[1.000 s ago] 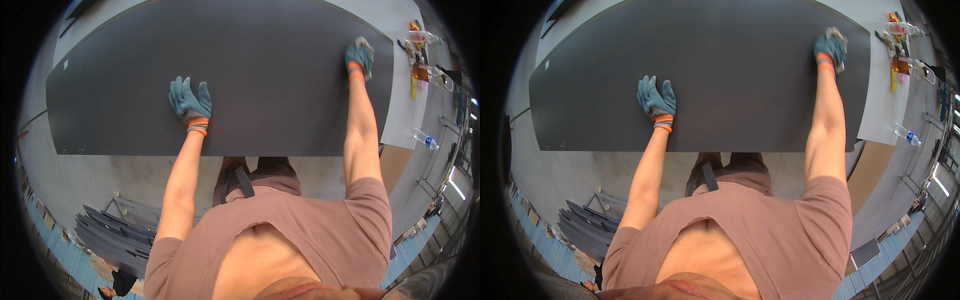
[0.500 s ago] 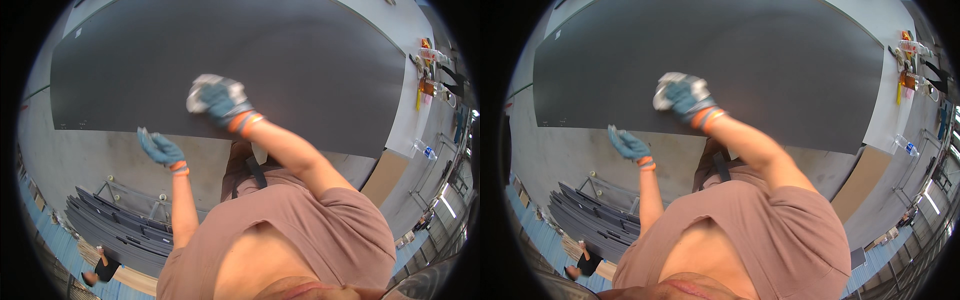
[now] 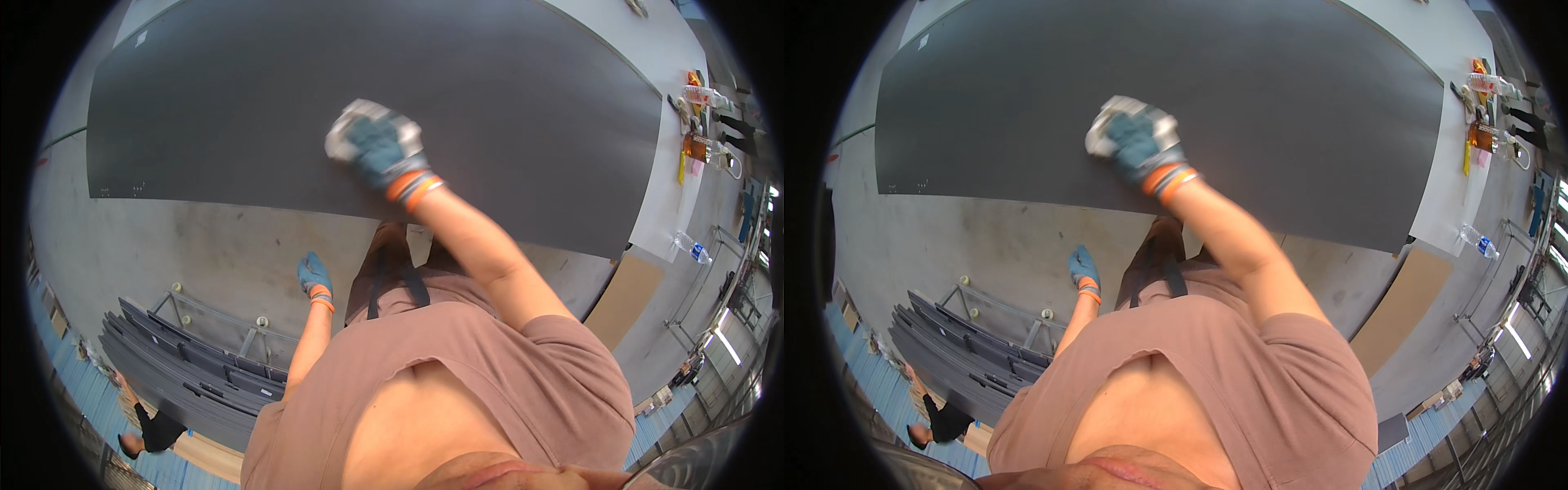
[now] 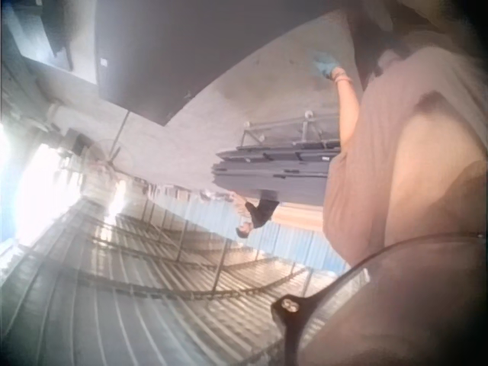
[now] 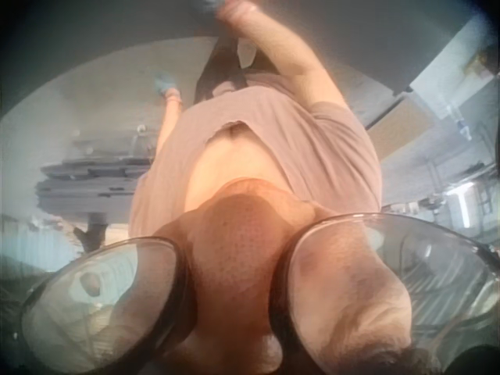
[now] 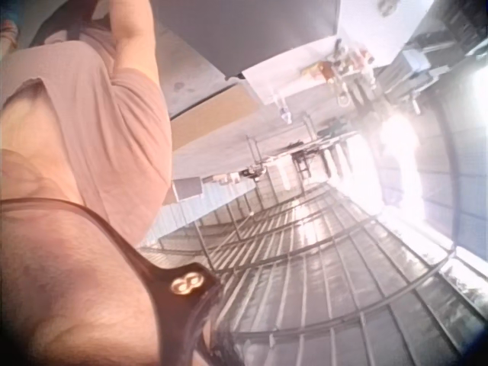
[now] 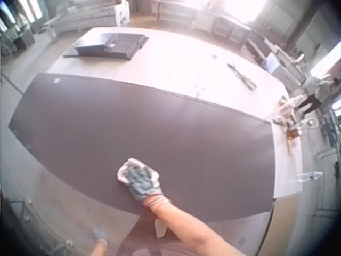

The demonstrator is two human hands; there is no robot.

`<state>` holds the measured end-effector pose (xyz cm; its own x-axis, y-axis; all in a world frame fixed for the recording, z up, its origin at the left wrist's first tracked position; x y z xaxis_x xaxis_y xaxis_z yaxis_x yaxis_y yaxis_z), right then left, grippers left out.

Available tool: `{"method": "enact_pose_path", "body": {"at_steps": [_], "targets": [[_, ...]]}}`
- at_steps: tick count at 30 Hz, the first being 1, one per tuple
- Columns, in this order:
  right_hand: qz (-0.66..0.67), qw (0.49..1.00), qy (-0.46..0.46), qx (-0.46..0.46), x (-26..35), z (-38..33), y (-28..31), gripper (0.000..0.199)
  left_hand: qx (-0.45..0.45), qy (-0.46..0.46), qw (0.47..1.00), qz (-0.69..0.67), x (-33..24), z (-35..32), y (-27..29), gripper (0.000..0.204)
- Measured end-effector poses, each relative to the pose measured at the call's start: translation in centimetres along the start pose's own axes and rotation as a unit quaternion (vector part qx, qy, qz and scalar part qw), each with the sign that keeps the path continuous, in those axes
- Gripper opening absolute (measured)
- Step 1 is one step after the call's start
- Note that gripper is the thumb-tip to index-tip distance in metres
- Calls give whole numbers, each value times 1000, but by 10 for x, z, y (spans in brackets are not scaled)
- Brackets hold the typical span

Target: The person wipes a large dark panel with a cloth, pours liquid from a bottle onto the cloth, and continues wiping the surface. They then apply a bead of adhesive from a tube along the panel's edge and smooth it with a tool.

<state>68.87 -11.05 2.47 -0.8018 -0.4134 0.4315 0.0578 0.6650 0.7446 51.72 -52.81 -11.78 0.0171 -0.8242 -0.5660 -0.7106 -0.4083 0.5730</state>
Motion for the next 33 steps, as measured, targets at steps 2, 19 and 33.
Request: {"method": "enact_pose_path", "body": {"at_steps": [2, 19, 33], "targets": [[-147, 953, 20, -265, -108, -16, 47, 41, -2, 27, 999, 17, 7, -2, 9, 50], [-138, 962, 73, -226, -64, -21, 24, 40, 79, 8, 996, -35, 3, 36, -19, 47], [-266, 920, 276, -75, 158, 88, 23, 33, 55, 365, 909, -192, 145, -64, -23, 44]]}}
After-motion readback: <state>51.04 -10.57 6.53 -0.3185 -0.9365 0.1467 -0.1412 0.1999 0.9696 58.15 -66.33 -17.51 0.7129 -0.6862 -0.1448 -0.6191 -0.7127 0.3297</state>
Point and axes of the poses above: each hand's wrist, its own z-axis towards the middle knuckle, its own y-axis out of the back of the hand, x = y × z, the point moved 10 cm from there along z, towards the middle knuckle, and after that the axes turned 12 degrees about x, right-handed, at the moved point
